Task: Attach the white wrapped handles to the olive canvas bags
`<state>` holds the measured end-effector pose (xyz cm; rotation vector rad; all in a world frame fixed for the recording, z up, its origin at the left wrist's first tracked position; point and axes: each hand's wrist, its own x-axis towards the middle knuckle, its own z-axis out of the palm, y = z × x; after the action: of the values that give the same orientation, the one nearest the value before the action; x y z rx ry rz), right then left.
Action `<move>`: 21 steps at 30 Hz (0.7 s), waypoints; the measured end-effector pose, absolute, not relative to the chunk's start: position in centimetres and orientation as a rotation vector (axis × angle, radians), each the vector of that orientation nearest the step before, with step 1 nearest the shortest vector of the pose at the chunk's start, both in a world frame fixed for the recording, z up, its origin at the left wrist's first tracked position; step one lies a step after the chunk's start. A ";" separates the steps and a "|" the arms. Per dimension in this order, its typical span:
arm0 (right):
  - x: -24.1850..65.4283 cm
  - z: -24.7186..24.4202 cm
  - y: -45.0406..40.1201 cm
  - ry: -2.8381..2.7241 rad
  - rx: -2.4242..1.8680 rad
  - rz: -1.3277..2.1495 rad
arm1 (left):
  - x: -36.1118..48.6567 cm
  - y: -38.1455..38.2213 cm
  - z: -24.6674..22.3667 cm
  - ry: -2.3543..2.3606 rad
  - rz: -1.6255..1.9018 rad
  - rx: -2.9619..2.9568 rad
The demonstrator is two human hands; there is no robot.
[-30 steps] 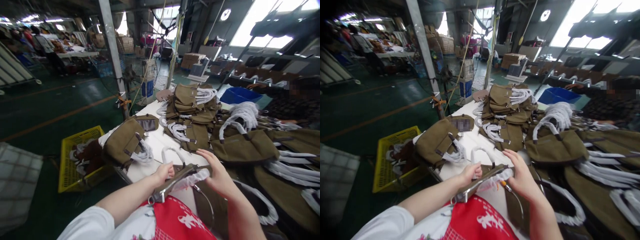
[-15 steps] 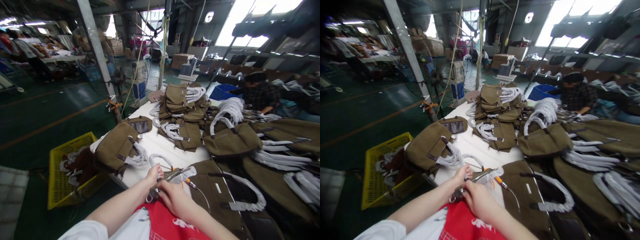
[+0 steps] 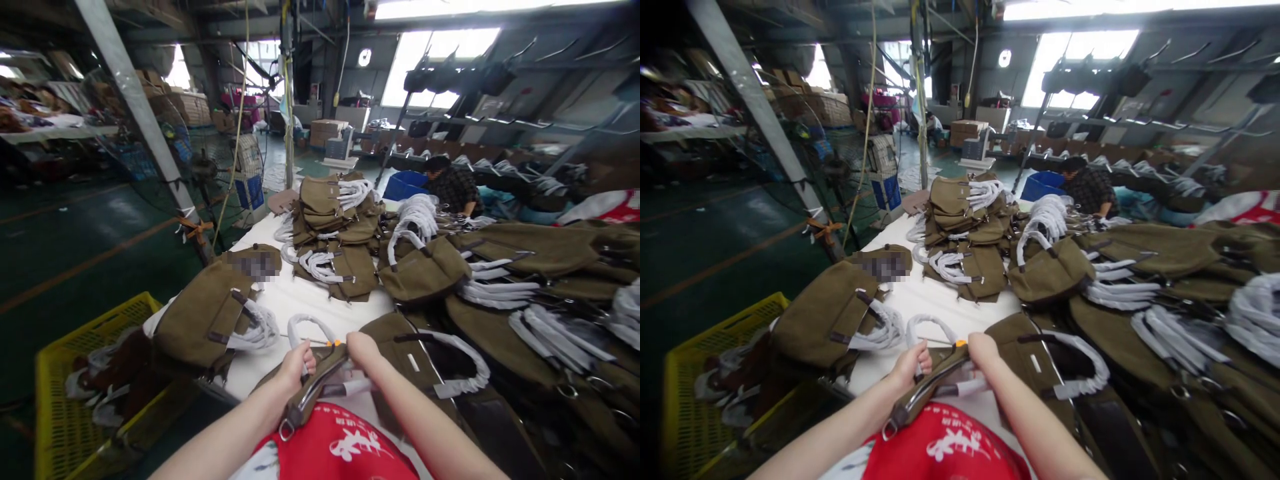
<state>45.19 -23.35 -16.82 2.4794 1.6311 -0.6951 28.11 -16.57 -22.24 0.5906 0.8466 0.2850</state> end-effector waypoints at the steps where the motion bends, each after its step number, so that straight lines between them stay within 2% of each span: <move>1: 46.0 -17.6 -23.6 1.598 2.493 -0.705 | 28.0 -16.6 -22.1 0.845 0.274 0.586; 4: 46.3 -18.9 -25.1 1.654 2.556 -0.712 | 27.5 -16.1 -22.0 0.862 0.271 0.559; 11: 43.7 -19.0 -28.0 2.286 2.451 -0.957 | 26.5 -14.9 -21.9 0.936 0.303 0.608; 13: 43.5 -19.0 -27.8 2.338 2.492 -0.952 | 26.1 -14.8 -20.7 0.951 0.282 0.813; 17: 42.9 -17.1 -27.2 2.496 2.485 -0.883 | 23.2 -13.7 -16.6 0.913 0.220 1.610; 21: 40.4 -13.5 -27.9 2.850 2.140 -0.608 | 19.1 -11.7 -13.4 0.990 0.046 2.101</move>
<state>40.39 -27.91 -13.50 2.1397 2.8502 -0.6080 19.14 -11.75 -13.36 2.1014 0.9903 0.0463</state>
